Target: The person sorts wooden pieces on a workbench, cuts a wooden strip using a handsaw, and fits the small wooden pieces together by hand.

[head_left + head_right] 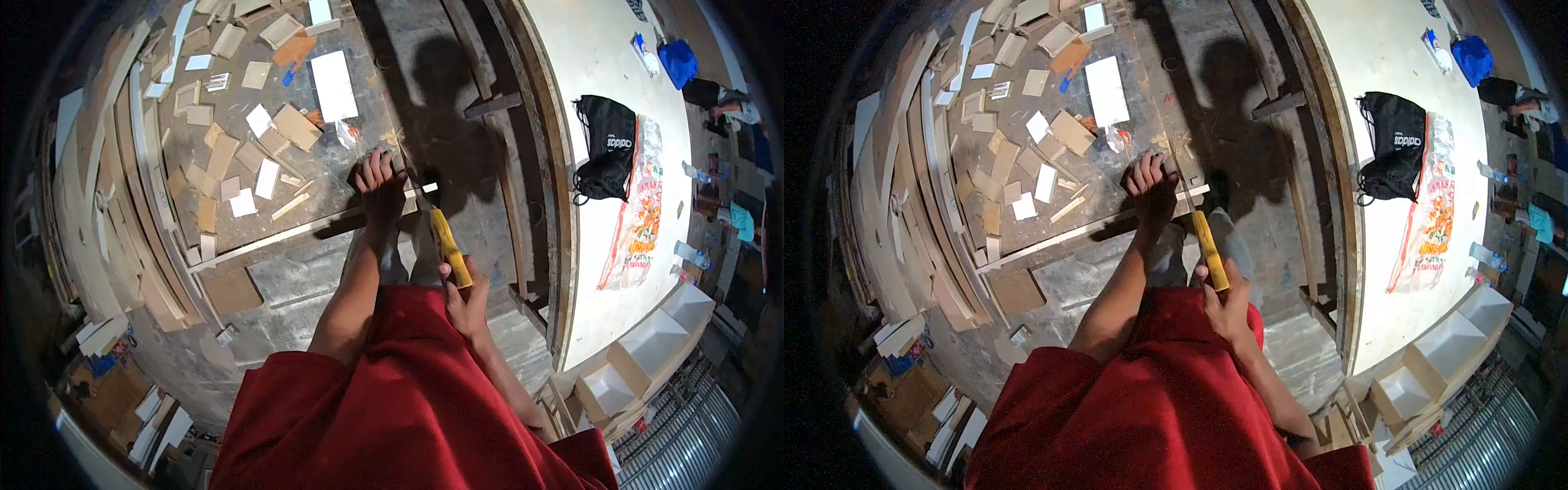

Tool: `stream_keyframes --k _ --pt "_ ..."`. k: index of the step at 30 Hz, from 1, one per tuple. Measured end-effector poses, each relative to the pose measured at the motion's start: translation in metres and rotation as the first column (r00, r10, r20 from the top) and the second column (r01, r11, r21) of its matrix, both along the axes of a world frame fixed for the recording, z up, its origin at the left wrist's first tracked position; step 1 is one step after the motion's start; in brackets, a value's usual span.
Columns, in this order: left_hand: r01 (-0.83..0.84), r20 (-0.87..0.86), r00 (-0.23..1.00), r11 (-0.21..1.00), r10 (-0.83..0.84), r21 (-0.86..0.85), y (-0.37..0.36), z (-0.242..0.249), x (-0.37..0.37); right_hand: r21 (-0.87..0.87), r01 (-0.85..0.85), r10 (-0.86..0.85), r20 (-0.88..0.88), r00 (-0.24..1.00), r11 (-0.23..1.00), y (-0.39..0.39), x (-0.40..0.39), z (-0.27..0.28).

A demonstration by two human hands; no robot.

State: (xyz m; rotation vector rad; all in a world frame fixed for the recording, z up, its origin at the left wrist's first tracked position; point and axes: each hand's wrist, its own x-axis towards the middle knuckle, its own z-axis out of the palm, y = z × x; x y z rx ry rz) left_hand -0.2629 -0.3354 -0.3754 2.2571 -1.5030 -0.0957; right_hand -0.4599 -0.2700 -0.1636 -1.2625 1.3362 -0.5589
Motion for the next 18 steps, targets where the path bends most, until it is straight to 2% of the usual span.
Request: stream_keyframes --k 3,5,8,11,18 --pt "0.005 0.002 1.0 1.0 -0.005 -0.021 -0.001 0.006 0.001 -0.075 -0.024 0.021 -0.044 0.999 0.997 -0.002 0.005 0.002" --pt "-0.026 0.035 0.999 1.0 0.026 0.006 -0.002 0.01 -0.001 -0.014 -0.079 0.077 -0.118 0.99 0.997 -0.004 0.005 0.004" --pt "-0.037 0.095 0.995 0.999 0.034 0.029 -0.002 0.003 -0.001 -0.043 -0.095 0.089 -0.125 0.988 0.995 -0.009 0.014 0.016" --pt "-0.05 0.068 0.997 0.999 0.048 0.018 -0.004 0.004 -0.002 -0.006 -0.084 0.082 -0.131 0.988 0.996 -0.002 0.009 0.001" --pt "-0.056 0.084 0.995 0.998 0.055 0.01 -0.005 -0.008 -0.003 0.083 -0.049 0.061 -0.147 0.987 0.995 -0.004 0.015 0.007"
